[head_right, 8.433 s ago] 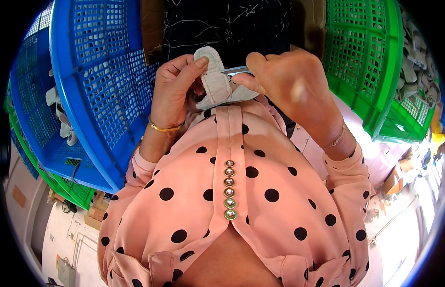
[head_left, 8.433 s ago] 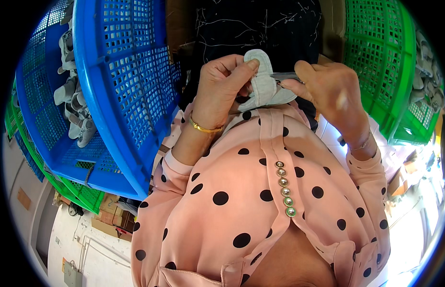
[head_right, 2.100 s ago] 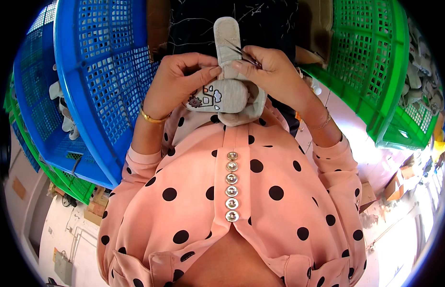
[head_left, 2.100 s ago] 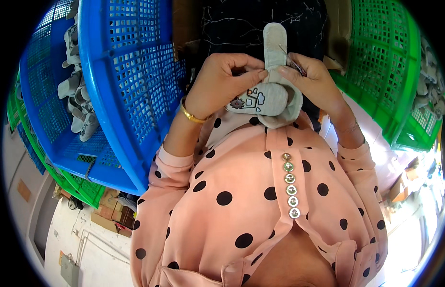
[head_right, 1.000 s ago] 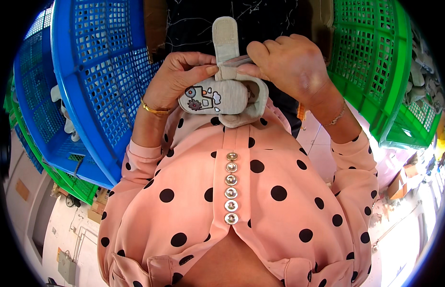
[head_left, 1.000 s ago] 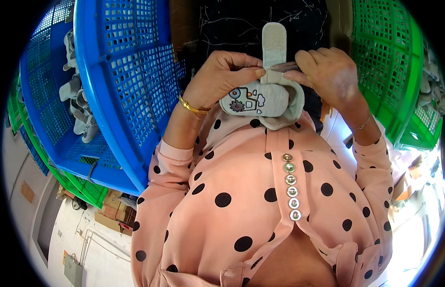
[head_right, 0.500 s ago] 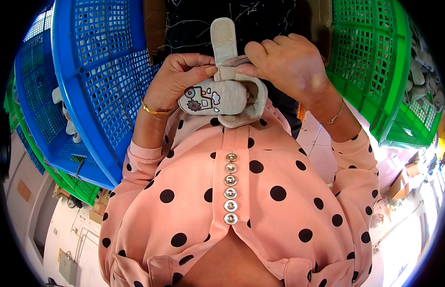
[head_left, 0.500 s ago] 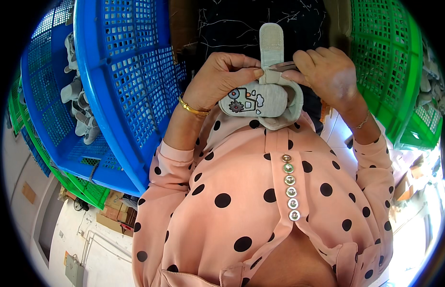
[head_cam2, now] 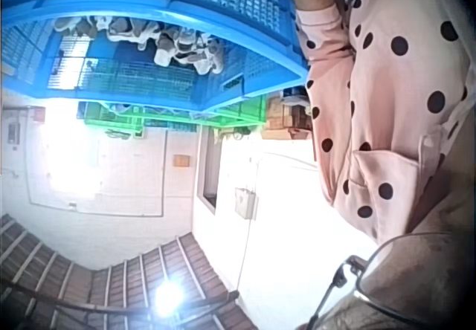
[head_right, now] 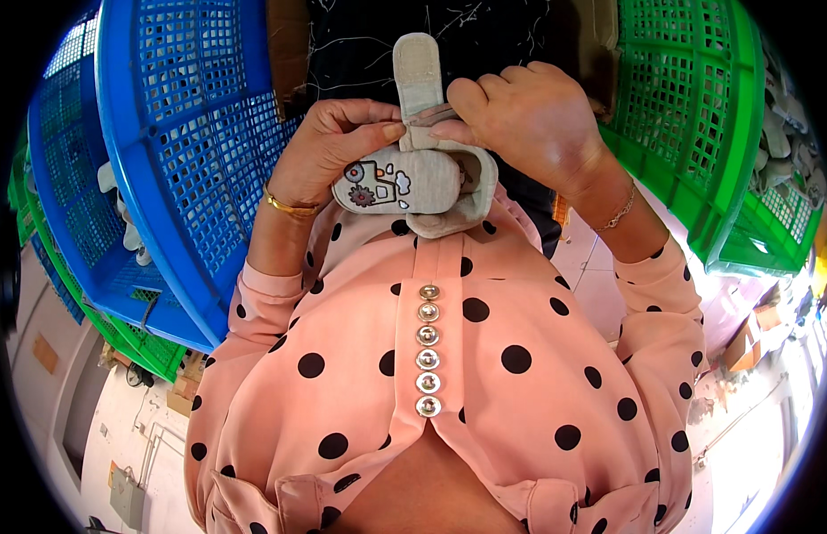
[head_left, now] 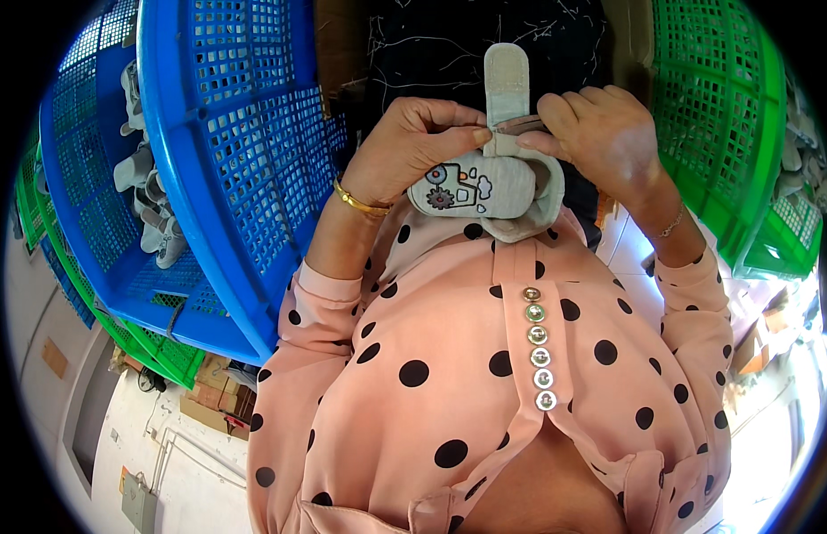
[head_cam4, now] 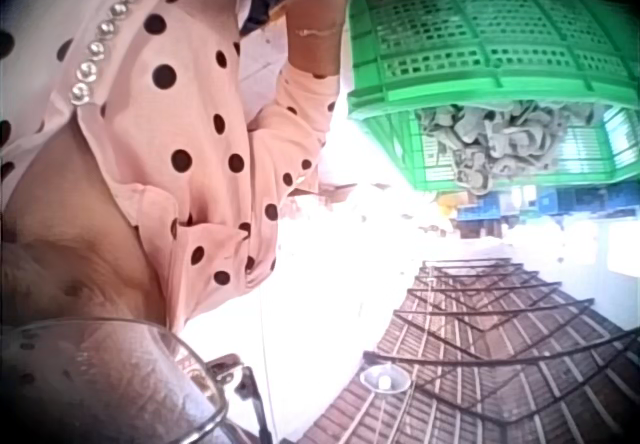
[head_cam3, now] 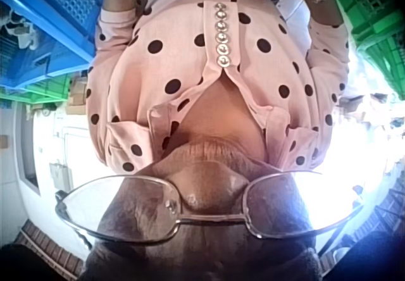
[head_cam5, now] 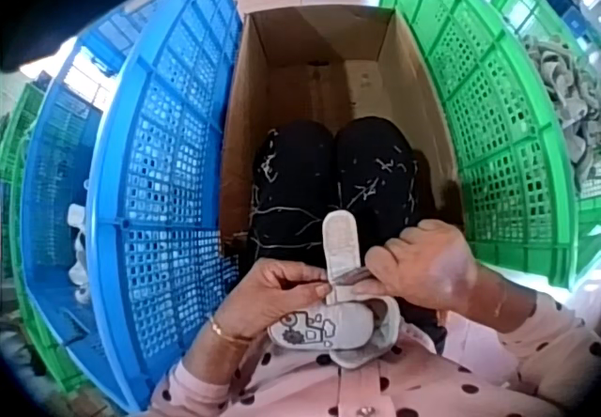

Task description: The person uses scissors to trim loose threads and excess fabric from the edges of white baby slippers. They handle the slippers one by one, picking them from a blue basket, trimming them, and placing them into a green basket.

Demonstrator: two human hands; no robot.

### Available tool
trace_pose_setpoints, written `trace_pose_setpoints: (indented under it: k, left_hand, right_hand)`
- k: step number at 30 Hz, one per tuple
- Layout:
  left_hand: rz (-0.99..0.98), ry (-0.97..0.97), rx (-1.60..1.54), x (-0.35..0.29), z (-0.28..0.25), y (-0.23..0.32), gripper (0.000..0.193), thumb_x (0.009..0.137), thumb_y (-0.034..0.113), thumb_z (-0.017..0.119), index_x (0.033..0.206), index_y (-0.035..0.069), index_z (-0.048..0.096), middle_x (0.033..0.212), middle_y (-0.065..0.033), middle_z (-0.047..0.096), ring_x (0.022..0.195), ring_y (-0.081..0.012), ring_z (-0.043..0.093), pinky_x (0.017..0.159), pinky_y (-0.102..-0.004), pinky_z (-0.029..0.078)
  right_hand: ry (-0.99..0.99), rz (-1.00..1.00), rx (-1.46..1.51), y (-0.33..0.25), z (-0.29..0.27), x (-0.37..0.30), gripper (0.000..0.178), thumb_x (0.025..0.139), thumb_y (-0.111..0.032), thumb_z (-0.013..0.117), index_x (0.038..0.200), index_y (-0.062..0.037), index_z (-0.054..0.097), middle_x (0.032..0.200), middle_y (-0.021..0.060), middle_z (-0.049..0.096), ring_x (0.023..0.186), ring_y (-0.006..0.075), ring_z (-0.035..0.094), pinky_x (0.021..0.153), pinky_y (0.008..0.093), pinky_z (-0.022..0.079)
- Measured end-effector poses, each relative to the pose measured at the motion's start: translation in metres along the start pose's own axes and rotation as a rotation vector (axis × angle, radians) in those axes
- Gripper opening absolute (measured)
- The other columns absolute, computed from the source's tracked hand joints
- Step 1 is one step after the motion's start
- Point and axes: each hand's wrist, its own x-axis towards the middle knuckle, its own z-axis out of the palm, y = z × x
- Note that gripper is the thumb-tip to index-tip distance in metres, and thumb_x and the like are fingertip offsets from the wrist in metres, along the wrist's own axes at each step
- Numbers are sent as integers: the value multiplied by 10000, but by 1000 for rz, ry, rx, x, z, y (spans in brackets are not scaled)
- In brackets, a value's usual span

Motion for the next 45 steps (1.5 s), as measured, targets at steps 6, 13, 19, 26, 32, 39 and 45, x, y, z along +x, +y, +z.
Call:
trace_pose_setpoints:
  k: [6,13,19,26,32,39,45]
  left_hand:
    - [2,-14,-16,1,-3,-3,206,856,80,721,1026,-35,714,880,-88,724,721,-101,677,660,-223,553]
    - [-8,-29,-41,0,-2,-4,215,861,87,719,1040,-32,713,881,-77,724,735,-94,672,678,-218,548]
    - [112,18,167,-2,2,0,236,872,116,719,1056,-32,708,885,-49,716,773,-70,648,697,-204,525]
    - [261,117,427,-9,20,8,228,912,125,678,1087,-20,681,843,-36,698,753,-55,616,682,-195,506]
    - [253,189,254,-11,16,5,208,969,79,580,1139,-28,635,943,-62,689,819,-73,627,721,-203,513]
    - [156,4,333,-12,21,14,255,919,181,683,1102,3,677,779,32,610,639,-14,491,558,-160,398]
    - [23,-9,0,-7,11,16,190,898,126,689,1012,-26,705,823,-44,696,676,-74,649,605,-194,517]
  right_hand:
    - [-17,2,20,0,0,0,381,812,-494,665,702,-165,506,547,-14,482,522,151,527,526,269,410]
    - [-196,116,203,-2,4,-6,392,893,-456,621,740,-105,539,561,28,510,523,195,519,520,286,424]
    - [-313,783,1488,-1,-3,-8,339,975,-349,558,888,-24,605,692,12,524,636,74,411,568,248,395]
    - [-355,776,1349,-14,-3,-6,201,887,-138,690,963,29,606,799,23,610,759,58,510,710,231,474]
    - [-303,768,1291,-23,-1,-6,211,873,-133,692,903,36,569,710,58,564,684,66,474,634,256,455]
    - [-274,755,1233,-27,-8,-1,238,880,-156,681,933,40,555,718,94,569,651,111,465,619,268,442]
    - [-121,472,628,-8,-14,-20,423,894,-473,629,891,-55,561,681,90,626,575,260,599,539,318,471]
